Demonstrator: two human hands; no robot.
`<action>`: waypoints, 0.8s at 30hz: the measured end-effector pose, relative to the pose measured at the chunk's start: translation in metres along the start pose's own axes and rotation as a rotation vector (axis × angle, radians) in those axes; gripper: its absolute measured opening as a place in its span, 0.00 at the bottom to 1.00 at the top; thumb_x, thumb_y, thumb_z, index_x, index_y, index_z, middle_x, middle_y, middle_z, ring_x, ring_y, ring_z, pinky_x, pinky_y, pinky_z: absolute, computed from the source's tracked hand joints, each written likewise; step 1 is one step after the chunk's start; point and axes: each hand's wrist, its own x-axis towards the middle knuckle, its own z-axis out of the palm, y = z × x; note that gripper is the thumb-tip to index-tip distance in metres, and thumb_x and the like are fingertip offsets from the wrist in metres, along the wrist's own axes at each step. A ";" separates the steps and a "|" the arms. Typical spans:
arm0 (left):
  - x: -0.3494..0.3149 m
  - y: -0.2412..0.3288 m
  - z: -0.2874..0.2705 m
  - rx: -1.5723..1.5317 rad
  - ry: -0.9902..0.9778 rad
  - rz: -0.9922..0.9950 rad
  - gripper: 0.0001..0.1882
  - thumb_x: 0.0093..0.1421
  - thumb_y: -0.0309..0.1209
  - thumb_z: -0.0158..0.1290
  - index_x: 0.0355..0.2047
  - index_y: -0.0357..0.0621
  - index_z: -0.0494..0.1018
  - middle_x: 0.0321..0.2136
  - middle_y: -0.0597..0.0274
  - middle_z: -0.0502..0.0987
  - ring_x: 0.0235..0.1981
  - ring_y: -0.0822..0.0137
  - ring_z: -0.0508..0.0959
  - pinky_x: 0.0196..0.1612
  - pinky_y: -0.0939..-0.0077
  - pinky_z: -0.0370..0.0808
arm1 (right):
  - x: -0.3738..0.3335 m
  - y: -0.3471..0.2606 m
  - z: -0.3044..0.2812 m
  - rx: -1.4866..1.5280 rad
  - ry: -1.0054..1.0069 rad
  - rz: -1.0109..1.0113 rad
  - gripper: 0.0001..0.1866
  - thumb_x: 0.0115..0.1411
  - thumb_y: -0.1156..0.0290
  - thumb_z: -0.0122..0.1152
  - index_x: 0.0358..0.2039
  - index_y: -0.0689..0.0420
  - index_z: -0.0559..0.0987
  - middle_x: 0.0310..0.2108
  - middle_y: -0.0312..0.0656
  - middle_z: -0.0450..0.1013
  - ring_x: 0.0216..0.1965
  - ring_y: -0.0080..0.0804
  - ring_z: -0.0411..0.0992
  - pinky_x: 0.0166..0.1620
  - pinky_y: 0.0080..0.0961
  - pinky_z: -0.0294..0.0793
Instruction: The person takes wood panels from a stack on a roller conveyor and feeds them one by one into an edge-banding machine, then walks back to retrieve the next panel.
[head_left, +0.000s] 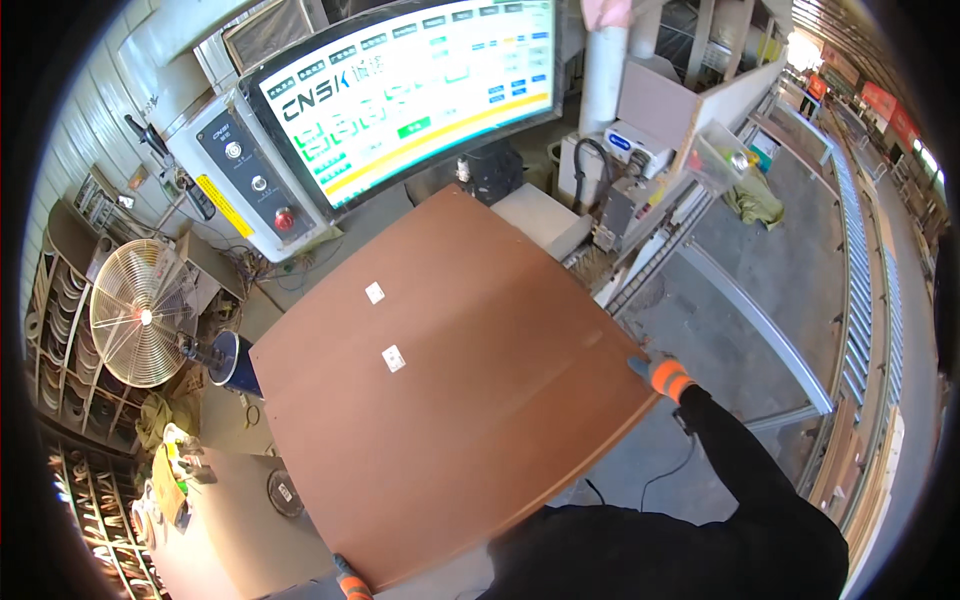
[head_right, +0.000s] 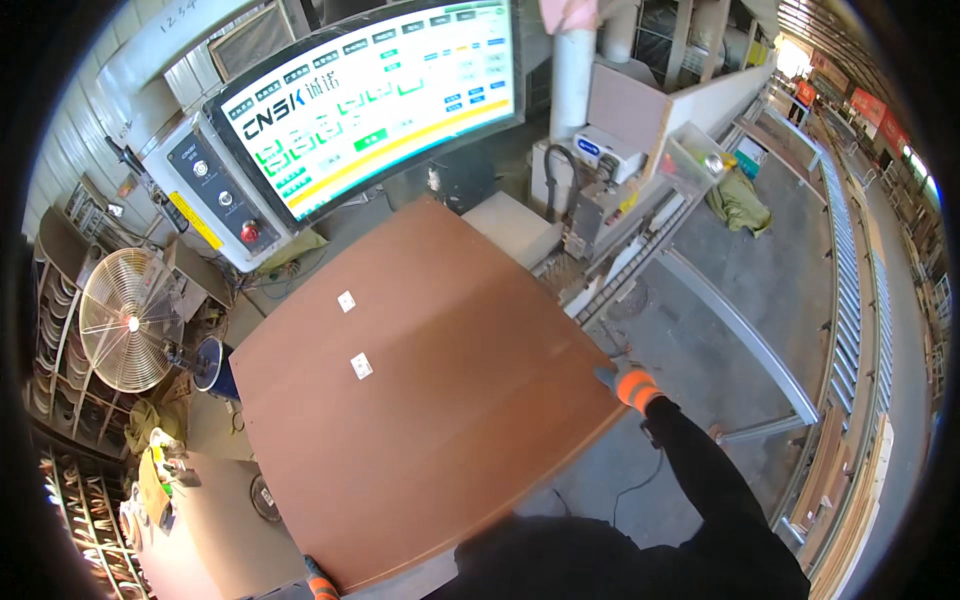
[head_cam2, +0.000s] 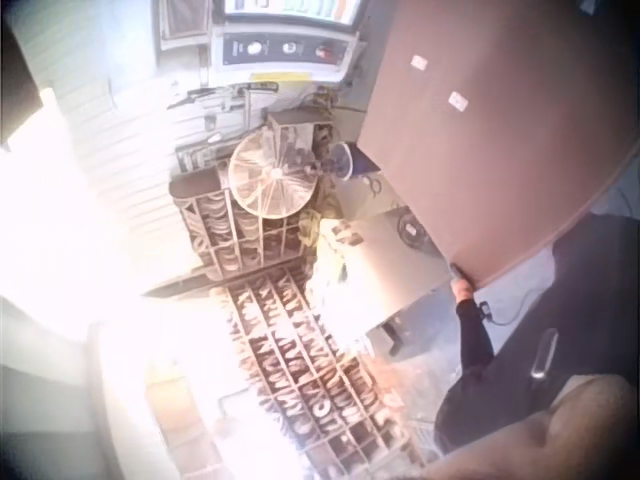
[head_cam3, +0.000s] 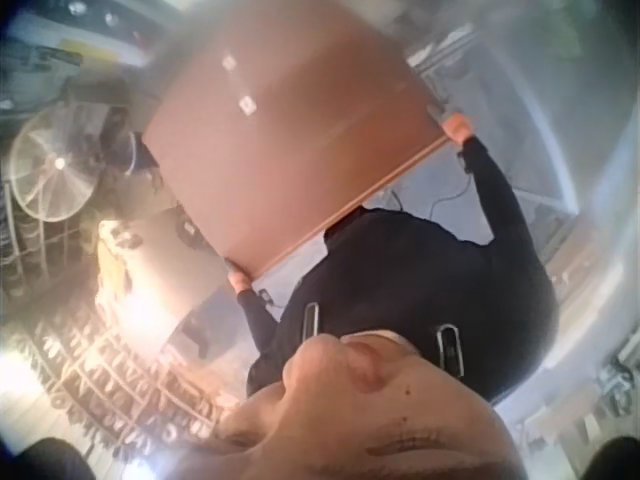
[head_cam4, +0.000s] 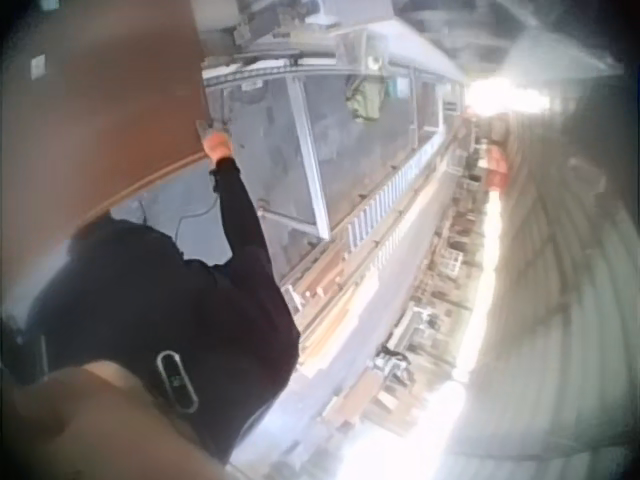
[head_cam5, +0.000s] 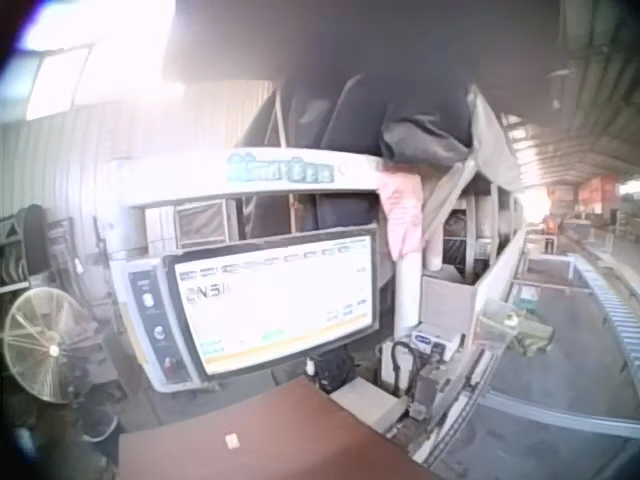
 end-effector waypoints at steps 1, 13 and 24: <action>-0.021 -0.013 -0.026 -0.037 0.000 -0.026 0.40 0.58 0.62 0.46 0.46 0.30 0.73 0.43 0.52 0.77 0.39 0.59 0.76 0.46 0.68 0.73 | -0.036 -0.008 -0.025 0.088 -0.271 0.043 0.41 0.58 0.34 0.44 0.53 0.62 0.71 0.53 0.58 0.68 0.55 0.50 0.66 0.55 0.36 0.66; -0.158 -0.034 0.008 0.852 0.018 0.387 0.34 0.64 0.50 0.42 0.59 0.34 0.60 0.36 0.45 0.78 0.29 0.52 0.78 0.32 0.56 0.73 | -0.239 0.326 0.069 0.236 0.149 0.419 0.32 0.65 0.51 0.44 0.61 0.62 0.62 0.58 0.47 0.64 0.56 0.39 0.64 0.56 0.32 0.63; -0.248 0.065 0.241 0.798 -0.345 0.878 0.28 0.60 0.56 0.43 0.29 0.43 0.79 0.21 0.49 0.78 0.25 0.51 0.79 0.28 0.61 0.71 | -0.599 0.645 0.300 -0.811 -0.535 0.765 0.24 0.68 0.62 0.36 0.60 0.55 0.66 0.59 0.39 0.66 0.59 0.36 0.62 0.61 0.29 0.59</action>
